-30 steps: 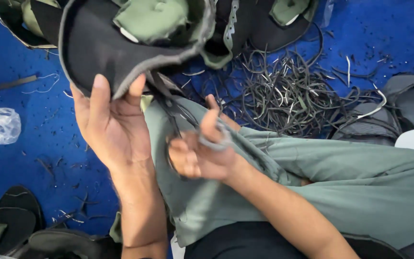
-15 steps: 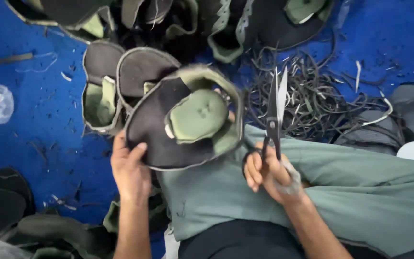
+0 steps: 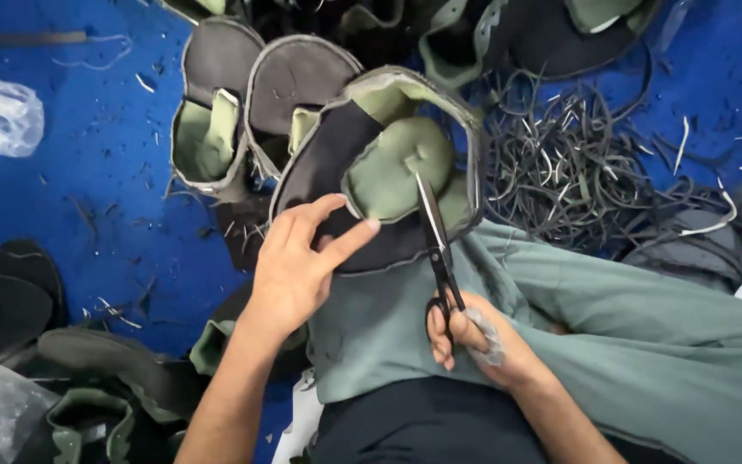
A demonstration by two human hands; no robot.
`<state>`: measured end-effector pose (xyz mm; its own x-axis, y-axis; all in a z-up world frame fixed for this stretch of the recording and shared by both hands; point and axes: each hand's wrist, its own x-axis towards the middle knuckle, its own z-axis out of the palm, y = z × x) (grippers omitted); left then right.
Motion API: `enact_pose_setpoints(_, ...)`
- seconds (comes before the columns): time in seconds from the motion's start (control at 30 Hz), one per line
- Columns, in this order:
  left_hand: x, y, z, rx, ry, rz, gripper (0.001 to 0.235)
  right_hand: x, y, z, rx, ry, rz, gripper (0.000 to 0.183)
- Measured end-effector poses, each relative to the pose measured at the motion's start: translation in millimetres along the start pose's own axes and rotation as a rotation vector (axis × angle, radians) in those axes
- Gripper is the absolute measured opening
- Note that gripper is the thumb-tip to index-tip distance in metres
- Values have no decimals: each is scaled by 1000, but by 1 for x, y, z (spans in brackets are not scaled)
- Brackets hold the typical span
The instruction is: The person trims excess material from shoe uppers using scissors.
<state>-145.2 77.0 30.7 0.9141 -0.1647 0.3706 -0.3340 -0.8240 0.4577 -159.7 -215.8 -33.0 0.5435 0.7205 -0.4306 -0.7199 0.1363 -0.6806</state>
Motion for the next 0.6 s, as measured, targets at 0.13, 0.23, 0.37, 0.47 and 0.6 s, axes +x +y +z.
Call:
enact_pose_setpoints(0.13,24,10,-5,82,-165,134,47,-7,6,-3,40,4,26,64)
enact_pose_setpoints(0.23,29,14,7,62,-223,116,37,-7,1,1,51,-15,20,64)
enact_pose_setpoints(0.37,30,22,22,-63,-66,-17,21,-15,-6,0,44,-64,-7,64)
enact_pose_setpoints(0.47,31,21,33,-236,85,-212,19,-22,6,-11,184,-241,34,63)
enact_pose_setpoints(0.6,31,24,38,-267,141,-376,17,-20,7,-9,206,-254,116,69)
